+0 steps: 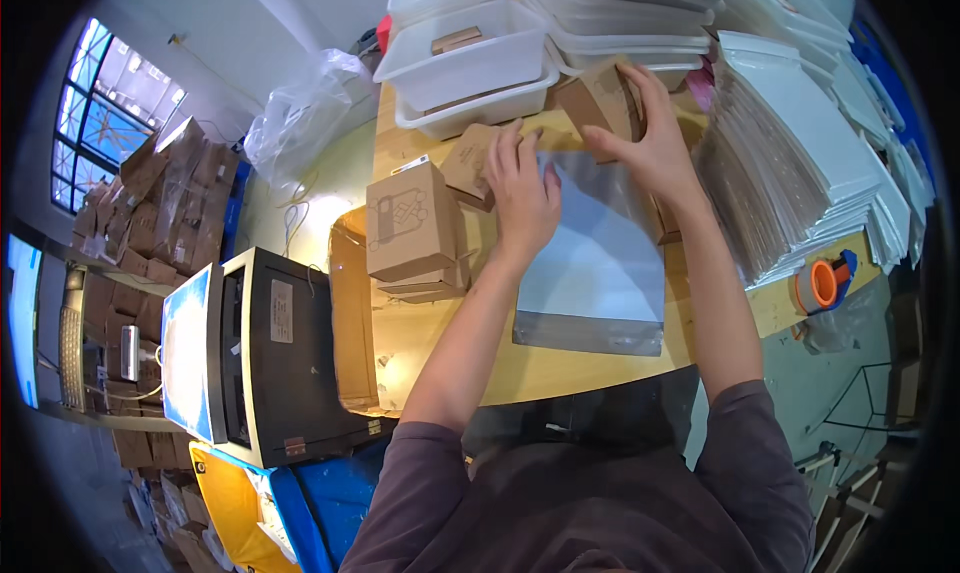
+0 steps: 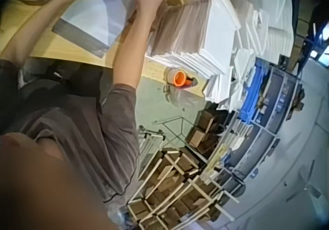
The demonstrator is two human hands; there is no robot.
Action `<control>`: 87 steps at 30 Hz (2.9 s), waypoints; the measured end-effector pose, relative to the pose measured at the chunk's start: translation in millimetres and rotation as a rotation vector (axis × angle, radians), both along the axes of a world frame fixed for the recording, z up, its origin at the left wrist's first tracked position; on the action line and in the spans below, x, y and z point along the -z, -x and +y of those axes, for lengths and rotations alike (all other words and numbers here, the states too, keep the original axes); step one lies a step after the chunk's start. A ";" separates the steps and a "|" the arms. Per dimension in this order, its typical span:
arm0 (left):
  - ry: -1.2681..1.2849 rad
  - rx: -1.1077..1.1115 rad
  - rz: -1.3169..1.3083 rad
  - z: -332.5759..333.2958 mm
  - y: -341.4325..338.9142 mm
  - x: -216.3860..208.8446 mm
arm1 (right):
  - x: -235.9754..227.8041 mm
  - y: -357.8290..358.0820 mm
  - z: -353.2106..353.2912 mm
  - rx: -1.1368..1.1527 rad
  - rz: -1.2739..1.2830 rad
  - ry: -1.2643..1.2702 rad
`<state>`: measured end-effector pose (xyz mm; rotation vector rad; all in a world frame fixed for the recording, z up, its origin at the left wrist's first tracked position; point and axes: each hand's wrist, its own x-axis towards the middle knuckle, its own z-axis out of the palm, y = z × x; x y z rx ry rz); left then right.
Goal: The recorder packages small components into cardboard boxes, then seals those boxes inside plastic mailing bags and applies logistics labels.
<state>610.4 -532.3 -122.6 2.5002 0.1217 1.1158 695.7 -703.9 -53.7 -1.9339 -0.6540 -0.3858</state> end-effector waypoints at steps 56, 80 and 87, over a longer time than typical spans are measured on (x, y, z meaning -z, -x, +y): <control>-0.282 -0.109 -0.130 21.5 12.9 -63.7 | 25.8 -33.0 -17.4 -0.123 0.697 -0.812; -0.410 -0.360 -0.016 40.3 1.5 -34.0 | 35.3 -22.2 -3.5 -0.580 0.863 -1.173; 1.162 0.703 -0.154 -1.9 7.8 -56.2 | 36.2 -14.0 3.9 -0.564 0.619 -0.787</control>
